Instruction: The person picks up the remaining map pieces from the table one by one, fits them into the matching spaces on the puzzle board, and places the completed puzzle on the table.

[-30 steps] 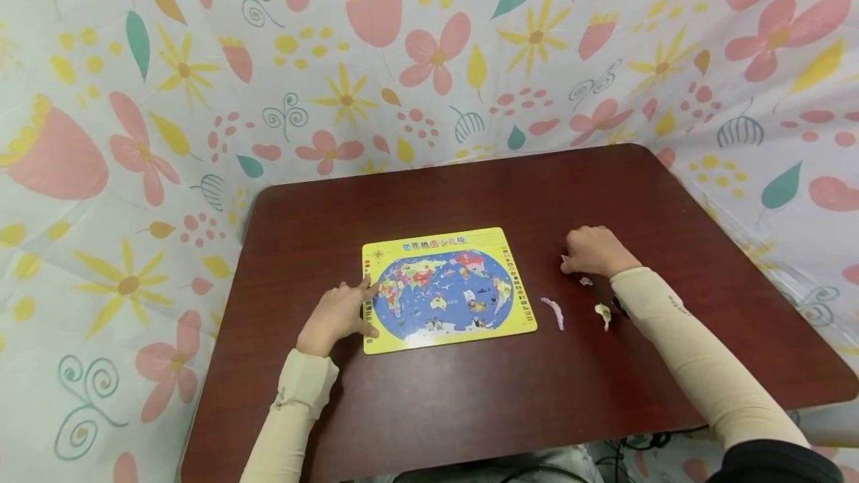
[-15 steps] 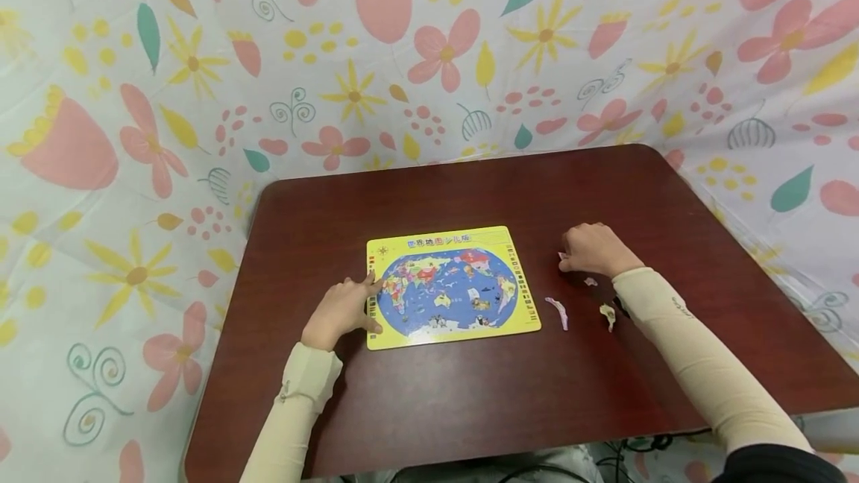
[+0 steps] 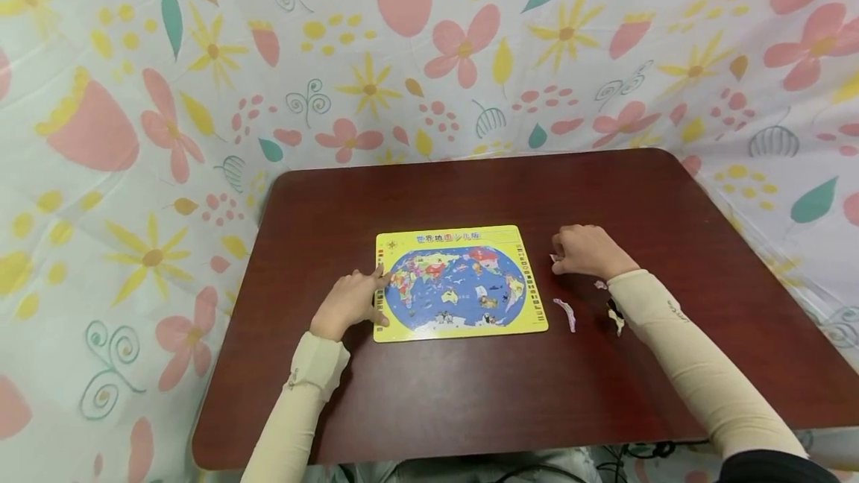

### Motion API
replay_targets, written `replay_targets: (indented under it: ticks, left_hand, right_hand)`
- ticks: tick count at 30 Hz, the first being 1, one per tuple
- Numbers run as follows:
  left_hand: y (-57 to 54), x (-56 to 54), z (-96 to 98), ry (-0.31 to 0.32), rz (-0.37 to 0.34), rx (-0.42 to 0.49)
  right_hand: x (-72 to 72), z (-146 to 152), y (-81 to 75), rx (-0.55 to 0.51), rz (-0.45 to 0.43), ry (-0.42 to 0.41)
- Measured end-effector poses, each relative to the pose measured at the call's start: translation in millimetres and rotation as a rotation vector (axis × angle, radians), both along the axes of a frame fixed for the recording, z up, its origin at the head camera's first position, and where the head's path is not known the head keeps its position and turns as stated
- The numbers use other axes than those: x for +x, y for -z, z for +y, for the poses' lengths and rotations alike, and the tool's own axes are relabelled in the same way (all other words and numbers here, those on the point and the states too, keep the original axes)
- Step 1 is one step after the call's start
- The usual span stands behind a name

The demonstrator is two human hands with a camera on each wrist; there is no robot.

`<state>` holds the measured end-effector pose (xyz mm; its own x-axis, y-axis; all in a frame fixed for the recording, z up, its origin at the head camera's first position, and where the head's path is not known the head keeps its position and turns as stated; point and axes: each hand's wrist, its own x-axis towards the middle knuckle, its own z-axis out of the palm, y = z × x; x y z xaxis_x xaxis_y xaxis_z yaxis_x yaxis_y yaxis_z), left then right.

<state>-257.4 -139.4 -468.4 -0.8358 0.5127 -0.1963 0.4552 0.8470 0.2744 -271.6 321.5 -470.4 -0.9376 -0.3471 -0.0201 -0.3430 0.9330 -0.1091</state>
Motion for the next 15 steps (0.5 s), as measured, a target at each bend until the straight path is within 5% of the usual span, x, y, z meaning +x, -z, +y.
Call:
replay_targets:
  ticks: [15]
  left_hand:
    - [-2.9, -1.8, 1.9, -0.021, -0.024, -0.011]
  right_hand:
    - [-17.5, -33, -3.2, 0.004, 0.057, -0.136]
